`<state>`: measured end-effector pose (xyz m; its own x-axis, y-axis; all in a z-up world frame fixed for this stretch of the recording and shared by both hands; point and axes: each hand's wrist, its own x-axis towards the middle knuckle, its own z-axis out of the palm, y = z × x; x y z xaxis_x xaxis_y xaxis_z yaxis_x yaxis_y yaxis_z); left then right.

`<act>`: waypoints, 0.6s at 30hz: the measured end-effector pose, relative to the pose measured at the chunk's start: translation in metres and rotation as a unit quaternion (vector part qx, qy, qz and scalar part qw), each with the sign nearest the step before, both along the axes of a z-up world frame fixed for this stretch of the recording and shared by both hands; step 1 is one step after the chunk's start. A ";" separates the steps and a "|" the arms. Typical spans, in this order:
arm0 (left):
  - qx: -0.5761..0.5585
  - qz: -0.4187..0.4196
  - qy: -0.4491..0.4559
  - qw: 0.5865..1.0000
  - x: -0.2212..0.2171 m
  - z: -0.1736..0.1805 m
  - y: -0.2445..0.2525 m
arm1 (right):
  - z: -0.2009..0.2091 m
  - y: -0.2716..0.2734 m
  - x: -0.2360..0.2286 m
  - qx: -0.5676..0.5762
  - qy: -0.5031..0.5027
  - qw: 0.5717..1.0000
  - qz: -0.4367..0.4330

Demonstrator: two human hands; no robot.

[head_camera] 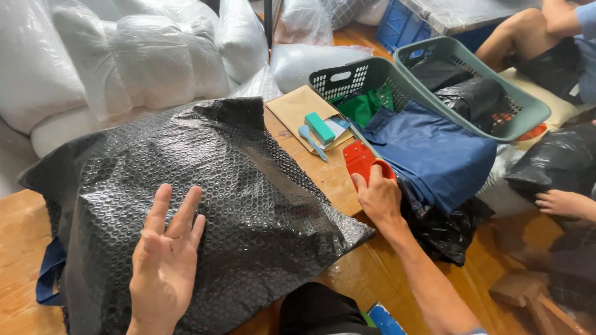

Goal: The person seals a black bubble mailer by applying clear tape to the top and side seams using a handheld tape dispenser. They smooth the tape with their fingers and fold the edges to secure the package.

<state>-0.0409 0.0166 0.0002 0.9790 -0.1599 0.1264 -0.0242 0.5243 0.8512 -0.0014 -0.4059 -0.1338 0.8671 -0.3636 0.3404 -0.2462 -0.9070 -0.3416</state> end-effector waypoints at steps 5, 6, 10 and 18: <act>-0.005 0.001 0.016 1.000 0.009 -0.003 -0.001 | -0.074 -0.035 0.032 -0.099 0.086 0.991 -0.016; -0.004 0.005 0.022 1.000 0.010 -0.004 0.000 | -0.079 -0.035 0.033 -0.109 0.087 0.990 -0.014; -0.572 -0.206 0.016 0.793 0.016 -0.021 0.006 | -0.085 -0.029 0.034 -0.167 0.047 0.985 -0.014; -0.014 -0.018 0.001 1.000 0.015 -0.005 0.002 | -0.088 -0.026 0.036 -0.272 -0.005 0.962 -0.041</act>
